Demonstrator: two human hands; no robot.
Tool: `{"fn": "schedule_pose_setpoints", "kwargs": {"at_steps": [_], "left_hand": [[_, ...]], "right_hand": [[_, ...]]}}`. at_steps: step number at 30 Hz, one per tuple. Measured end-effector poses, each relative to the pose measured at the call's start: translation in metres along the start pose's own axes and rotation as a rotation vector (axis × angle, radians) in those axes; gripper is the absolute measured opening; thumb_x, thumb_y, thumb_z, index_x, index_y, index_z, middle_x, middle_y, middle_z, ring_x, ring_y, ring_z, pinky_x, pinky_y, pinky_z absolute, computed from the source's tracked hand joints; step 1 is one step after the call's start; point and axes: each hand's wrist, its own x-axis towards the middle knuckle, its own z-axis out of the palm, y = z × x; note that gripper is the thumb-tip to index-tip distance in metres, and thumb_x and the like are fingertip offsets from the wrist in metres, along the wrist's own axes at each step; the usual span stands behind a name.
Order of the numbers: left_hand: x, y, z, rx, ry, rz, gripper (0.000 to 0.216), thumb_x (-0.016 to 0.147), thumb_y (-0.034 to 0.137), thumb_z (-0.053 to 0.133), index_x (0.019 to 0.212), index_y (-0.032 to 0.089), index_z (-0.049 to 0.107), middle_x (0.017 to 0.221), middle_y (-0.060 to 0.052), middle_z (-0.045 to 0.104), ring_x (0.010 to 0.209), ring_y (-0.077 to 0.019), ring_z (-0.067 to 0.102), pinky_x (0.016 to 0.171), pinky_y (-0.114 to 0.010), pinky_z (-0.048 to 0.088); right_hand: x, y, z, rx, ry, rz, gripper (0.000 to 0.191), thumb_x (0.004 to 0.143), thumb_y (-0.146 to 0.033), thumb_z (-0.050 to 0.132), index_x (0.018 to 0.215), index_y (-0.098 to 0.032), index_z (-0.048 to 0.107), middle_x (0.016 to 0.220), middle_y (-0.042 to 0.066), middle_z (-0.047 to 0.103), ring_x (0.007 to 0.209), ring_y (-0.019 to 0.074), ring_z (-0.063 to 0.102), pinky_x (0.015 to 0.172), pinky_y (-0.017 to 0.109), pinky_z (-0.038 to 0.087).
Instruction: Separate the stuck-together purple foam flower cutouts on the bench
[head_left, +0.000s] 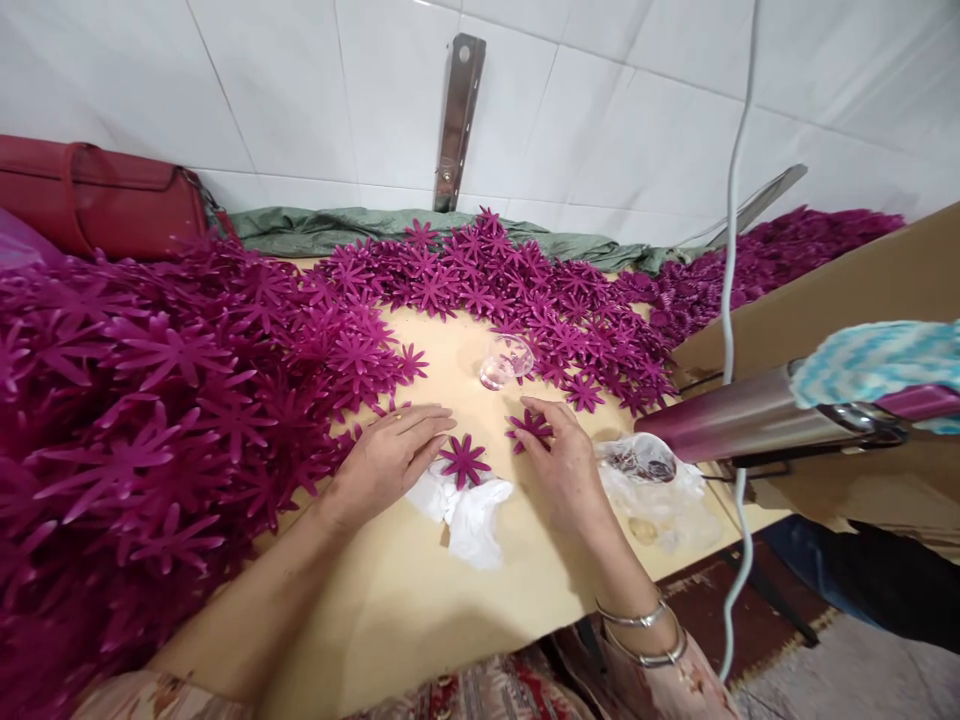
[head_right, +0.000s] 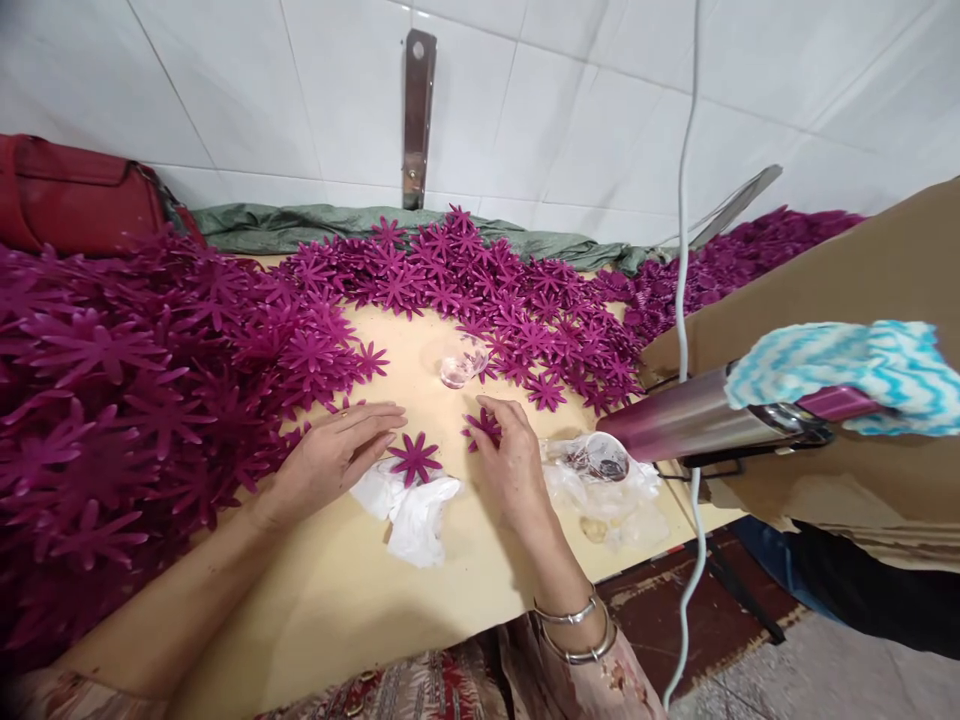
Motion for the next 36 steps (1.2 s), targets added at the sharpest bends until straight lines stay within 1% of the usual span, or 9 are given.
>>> {"fn": "schedule_pose_setpoints", "kwargs": {"at_steps": [3, 6, 8, 10, 14, 21, 26, 30, 36], "left_hand": [[0.001, 0.001, -0.001, 0.009, -0.007, 0.014, 0.026, 0.104, 0.021, 0.051, 0.122, 0.019, 0.070, 0.126, -0.008, 0.076, 0.120, -0.0190, 0.071, 0.108, -0.037, 0.057], [0.000, 0.000, -0.001, 0.009, -0.032, 0.012, 0.026, 0.104, 0.021, 0.051, 0.123, 0.019, 0.069, 0.127, -0.009, 0.075, 0.120, -0.0194, 0.071, 0.108, -0.038, 0.056], [0.000, -0.001, -0.001, 0.013, -0.021, 0.017, 0.026, 0.103, 0.020, 0.052, 0.123, 0.018, 0.069, 0.126, -0.009, 0.076, 0.119, -0.0198, 0.071, 0.107, -0.039, 0.056], [0.000, -0.001, -0.001, 0.011, -0.003, 0.038, 0.026, 0.102, 0.016, 0.052, 0.122, 0.017, 0.069, 0.125, -0.009, 0.076, 0.118, -0.0199, 0.071, 0.106, -0.038, 0.057], [0.000, 0.001, -0.003, 0.017, -0.027, 0.115, 0.029, 0.098, 0.008, 0.050, 0.114, 0.019, 0.072, 0.127, -0.008, 0.075, 0.122, -0.0204, 0.069, 0.107, -0.037, 0.056], [-0.001, 0.006, -0.003, 0.101, -0.073, 0.180, 0.030, 0.100, 0.007, 0.045, 0.104, 0.016, 0.074, 0.125, -0.007, 0.077, 0.123, -0.0219, 0.070, 0.104, -0.038, 0.057], [-0.005, 0.002, 0.002, 0.135, -0.060, 0.172, 0.029, 0.100, 0.008, 0.046, 0.103, 0.017, 0.074, 0.128, -0.008, 0.076, 0.125, -0.0233, 0.069, 0.105, -0.041, 0.056], [-0.004, 0.004, 0.001, 0.146, -0.073, 0.163, 0.030, 0.098, 0.006, 0.047, 0.108, 0.017, 0.073, 0.130, -0.008, 0.074, 0.125, -0.0223, 0.069, 0.107, -0.040, 0.055], [0.001, 0.013, -0.004, 0.081, 0.000, 0.112, 0.038, 0.095, 0.006, 0.050, 0.130, 0.015, 0.063, 0.129, -0.010, 0.074, 0.123, -0.0208, 0.068, 0.110, -0.040, 0.054]], "right_hand": [[0.000, 0.001, 0.001, 0.006, 0.070, -0.037, 0.031, 0.093, -0.015, 0.055, 0.119, -0.021, 0.071, 0.120, 0.012, 0.065, 0.111, 0.0241, 0.065, 0.101, 0.044, 0.054], [-0.003, -0.001, 0.000, -0.132, 0.145, -0.104, 0.028, 0.095, -0.018, 0.058, 0.120, -0.019, 0.072, 0.132, 0.017, 0.061, 0.128, 0.0298, 0.056, 0.110, 0.052, 0.047], [-0.009, -0.007, -0.001, -0.226, 0.161, -0.170, 0.025, 0.096, -0.020, 0.061, 0.118, -0.019, 0.073, 0.128, 0.016, 0.064, 0.126, 0.0319, 0.054, 0.110, 0.056, 0.045], [-0.016, -0.018, 0.001, -0.258, 0.113, -0.247, 0.021, 0.097, -0.020, 0.063, 0.114, -0.021, 0.075, 0.116, 0.013, 0.068, 0.116, 0.0303, 0.057, 0.104, 0.054, 0.048], [-0.029, -0.041, 0.012, -0.166, -0.114, -0.391, 0.019, 0.097, -0.021, 0.066, 0.114, -0.022, 0.075, 0.104, 0.009, 0.072, 0.103, 0.0269, 0.057, 0.090, 0.044, 0.055], [-0.038, -0.052, 0.022, -0.325, -0.274, -0.499, 0.024, 0.097, -0.018, 0.064, 0.119, -0.015, 0.075, 0.111, 0.010, 0.074, 0.097, 0.0278, 0.056, 0.086, 0.047, 0.057], [-0.040, -0.047, 0.021, -0.372, -0.278, -0.517, 0.031, 0.098, -0.018, 0.063, 0.127, -0.015, 0.072, 0.116, 0.011, 0.074, 0.097, 0.0287, 0.057, 0.081, 0.047, 0.058], [-0.038, -0.042, 0.025, -0.252, -0.181, -0.534, 0.027, 0.101, -0.010, 0.054, 0.116, -0.017, 0.076, 0.106, 0.009, 0.077, 0.093, 0.0249, 0.060, 0.083, 0.042, 0.059], [-0.034, -0.033, 0.017, 0.011, -0.006, -0.301, 0.026, 0.102, -0.015, 0.052, 0.110, -0.023, 0.075, 0.100, 0.006, 0.077, 0.095, 0.0225, 0.068, 0.085, 0.040, 0.057]]}}
